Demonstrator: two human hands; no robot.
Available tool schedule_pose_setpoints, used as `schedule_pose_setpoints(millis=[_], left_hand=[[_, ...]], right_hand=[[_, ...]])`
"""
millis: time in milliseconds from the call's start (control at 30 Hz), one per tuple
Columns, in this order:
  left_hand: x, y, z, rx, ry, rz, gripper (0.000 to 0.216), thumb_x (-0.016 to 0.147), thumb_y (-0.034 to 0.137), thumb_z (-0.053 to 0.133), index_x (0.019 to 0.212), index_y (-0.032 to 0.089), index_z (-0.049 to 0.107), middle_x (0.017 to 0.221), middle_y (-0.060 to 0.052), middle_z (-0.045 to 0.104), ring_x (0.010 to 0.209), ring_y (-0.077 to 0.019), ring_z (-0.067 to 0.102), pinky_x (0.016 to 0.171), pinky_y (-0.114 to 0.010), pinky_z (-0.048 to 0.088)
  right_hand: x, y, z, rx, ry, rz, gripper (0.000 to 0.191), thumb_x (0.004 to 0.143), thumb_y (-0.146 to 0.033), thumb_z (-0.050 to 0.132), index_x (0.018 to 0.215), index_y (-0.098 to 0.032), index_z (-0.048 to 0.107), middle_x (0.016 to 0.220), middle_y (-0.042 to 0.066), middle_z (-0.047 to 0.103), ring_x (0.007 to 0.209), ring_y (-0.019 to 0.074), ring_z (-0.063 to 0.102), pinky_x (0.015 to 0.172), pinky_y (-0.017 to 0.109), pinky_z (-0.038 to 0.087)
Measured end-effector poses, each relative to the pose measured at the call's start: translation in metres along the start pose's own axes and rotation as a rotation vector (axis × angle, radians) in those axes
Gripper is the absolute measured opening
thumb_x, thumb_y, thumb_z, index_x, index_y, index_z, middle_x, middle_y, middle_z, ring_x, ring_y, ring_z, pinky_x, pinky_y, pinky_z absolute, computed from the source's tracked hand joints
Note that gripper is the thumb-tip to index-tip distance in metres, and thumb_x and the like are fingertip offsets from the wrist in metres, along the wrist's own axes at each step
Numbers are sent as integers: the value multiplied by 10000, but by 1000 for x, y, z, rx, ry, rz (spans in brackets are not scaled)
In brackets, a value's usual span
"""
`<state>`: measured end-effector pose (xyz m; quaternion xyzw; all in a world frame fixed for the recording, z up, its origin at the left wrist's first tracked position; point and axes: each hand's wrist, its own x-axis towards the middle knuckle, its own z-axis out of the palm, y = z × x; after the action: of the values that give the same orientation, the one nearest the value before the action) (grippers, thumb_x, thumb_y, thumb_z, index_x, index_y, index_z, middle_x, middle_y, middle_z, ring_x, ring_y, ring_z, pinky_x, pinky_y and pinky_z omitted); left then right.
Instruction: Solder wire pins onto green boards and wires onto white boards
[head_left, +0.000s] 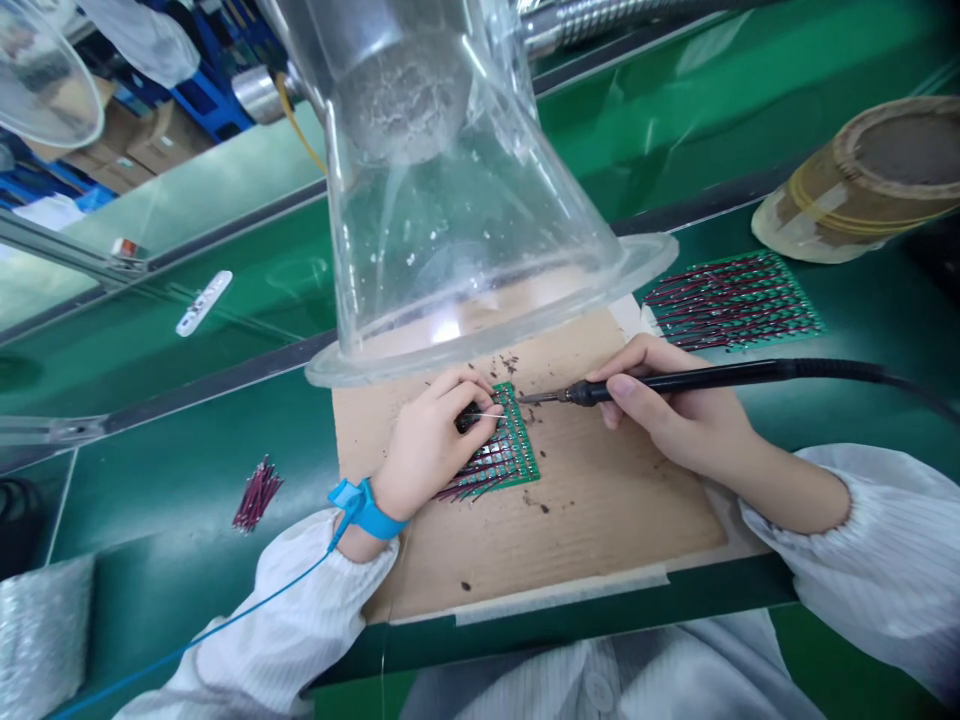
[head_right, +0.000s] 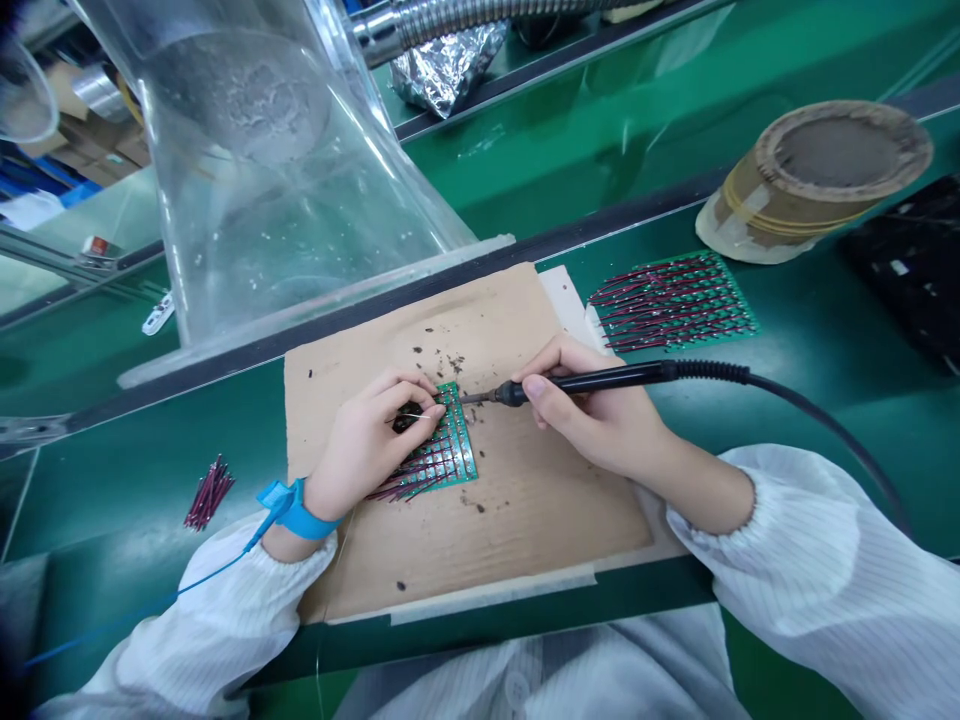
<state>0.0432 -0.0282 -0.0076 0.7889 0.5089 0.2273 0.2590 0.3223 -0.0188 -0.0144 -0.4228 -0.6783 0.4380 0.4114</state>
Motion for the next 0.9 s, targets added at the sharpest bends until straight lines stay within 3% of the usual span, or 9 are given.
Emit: schedule_pose_setpoints(millis=[433, 667, 900], left_hand=[[4, 0, -1, -50, -13, -45, 120, 963, 173, 690, 875, 215, 622, 1099, -2, 713, 1035, -170, 687, 928, -319, 513], [5, 1, -1, -43, -16, -56, 122, 964, 202, 688, 860, 220, 628, 1104, -15, 730, 1059, -200, 703, 918, -351, 532], [7, -1, 1, -35, 3, -55, 97, 953, 202, 700, 870, 214, 650, 1110, -14, 735, 1025, -191, 712, 923, -344, 541]], right_hand=[[2, -1, 2, 7, -4, 6, 223, 1032, -447, 611, 953, -244, 662, 637, -20, 656, 562, 144, 610, 556, 297, 454], [2, -1, 1, 56, 130, 96, 283, 1040, -499, 580, 914, -254, 643, 644, -14, 634, 599, 166, 608, 625, 342, 486], [5, -5, -1, 145, 143, 93, 237, 1023, -485, 617, 938, -265, 638, 640, -22, 612, 584, 150, 585, 597, 311, 459]])
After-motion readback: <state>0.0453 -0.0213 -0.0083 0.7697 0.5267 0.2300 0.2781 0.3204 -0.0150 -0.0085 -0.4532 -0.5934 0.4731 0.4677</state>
